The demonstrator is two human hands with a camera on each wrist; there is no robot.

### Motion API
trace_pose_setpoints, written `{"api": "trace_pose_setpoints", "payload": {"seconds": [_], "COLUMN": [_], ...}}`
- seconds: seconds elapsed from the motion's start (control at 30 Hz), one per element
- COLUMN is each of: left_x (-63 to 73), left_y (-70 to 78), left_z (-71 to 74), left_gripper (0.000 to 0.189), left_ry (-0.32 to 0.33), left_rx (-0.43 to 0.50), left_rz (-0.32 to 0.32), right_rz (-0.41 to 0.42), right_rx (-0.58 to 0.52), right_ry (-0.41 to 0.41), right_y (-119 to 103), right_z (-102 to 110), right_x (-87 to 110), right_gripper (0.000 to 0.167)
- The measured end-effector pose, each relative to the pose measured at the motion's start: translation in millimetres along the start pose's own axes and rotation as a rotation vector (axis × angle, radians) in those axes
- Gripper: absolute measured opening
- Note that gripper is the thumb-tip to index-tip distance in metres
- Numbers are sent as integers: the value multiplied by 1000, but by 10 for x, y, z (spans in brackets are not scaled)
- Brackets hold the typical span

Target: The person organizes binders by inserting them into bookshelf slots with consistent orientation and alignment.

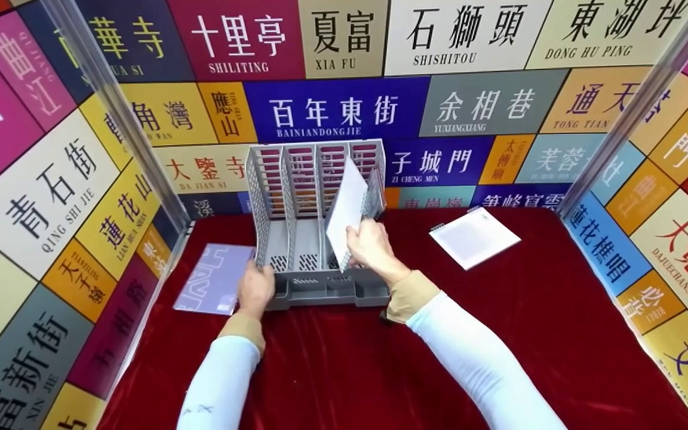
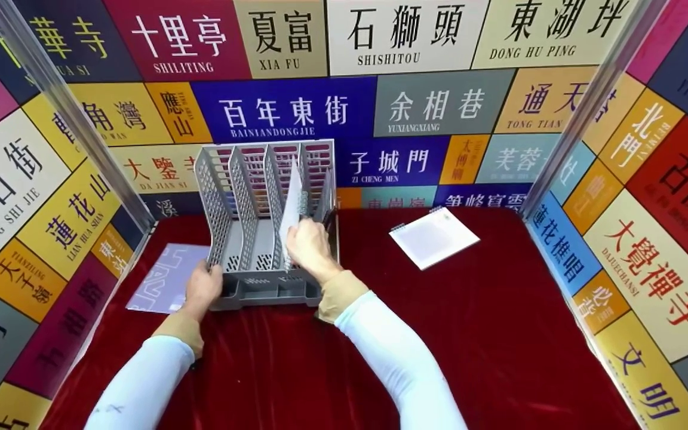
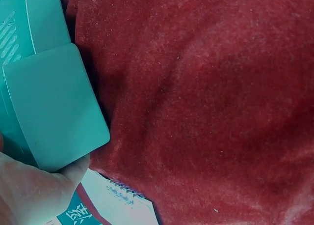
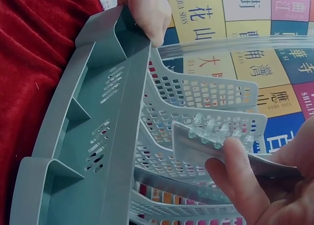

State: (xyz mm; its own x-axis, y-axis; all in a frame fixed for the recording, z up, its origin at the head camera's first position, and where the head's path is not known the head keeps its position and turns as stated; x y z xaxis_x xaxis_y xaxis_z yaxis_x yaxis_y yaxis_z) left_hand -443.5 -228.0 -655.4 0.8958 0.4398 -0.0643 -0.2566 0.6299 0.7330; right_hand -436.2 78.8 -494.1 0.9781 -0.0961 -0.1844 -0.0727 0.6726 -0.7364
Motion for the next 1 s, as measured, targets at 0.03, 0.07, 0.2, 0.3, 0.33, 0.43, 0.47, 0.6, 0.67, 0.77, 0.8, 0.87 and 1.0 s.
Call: {"api": "trace_pose_setpoints", "payload": {"seconds": [0.03,0.07,0.2,0.3,0.33,0.43,0.47,0.6,0.67,0.77,0.8,0.87,1.0], "left_x": [52,35,-87,-35,-26,146,154,165,166,161,158,152,149], "left_y": [70,57,-111,-49,-45,166,172,170,161,156,154,158,151], "left_z": [54,38,-95,-47,-42,122,127,118,114,114,116,121,122], "left_gripper": [63,63,65,64,63,60,59,59,59,60,60,60,61], "left_ry": [-18,-21,-1,-6,1,-4,-1,0,3,9,11,11,-1], "left_rx": [6,13,23,30,28,11,8,4,8,3,1,0,-9], "left_rz": [10,11,-33,-24,-26,17,17,15,12,3,2,0,12], "right_rz": [5,15,16,-31,-48,-87,-98,-131,-112,-96,-81,-95,-104], "right_rx": [13,28,46,11,-3,-20,-26,-60,-69,-69,-70,-95,-67], "right_ry": [7,16,25,6,-2,-11,-16,-45,-34,-17,-4,-15,15], "right_y": [-11,-22,-39,-17,-7,-9,-14,3,169,505,609,829,802], "right_z": [-16,-32,-121,-201,-233,-305,-330,-457,-639,-982,-1092,-1326,-1366], "right_x": [-17,-34,-104,-147,-164,-197,-209,-271,-391,-646,-724,-887,-853], "right_gripper": [31,31,29,28,28,28,28,29,30,30,29,32,36]}}
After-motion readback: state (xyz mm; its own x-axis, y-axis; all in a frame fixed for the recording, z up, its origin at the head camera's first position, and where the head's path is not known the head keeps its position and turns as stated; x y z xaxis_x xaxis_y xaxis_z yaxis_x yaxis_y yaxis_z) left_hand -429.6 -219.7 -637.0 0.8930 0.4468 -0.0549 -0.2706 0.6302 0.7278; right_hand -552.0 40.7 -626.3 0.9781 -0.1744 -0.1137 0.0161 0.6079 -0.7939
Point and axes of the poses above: each hand's wrist, its own x-axis away from the middle knuckle, its own z-axis out of the back of the hand, y = z × x, the point moved 7 cm from there along -x, towards the middle knuckle, and after that the axes turned 7 degrees about y, right-handed, at the moved point
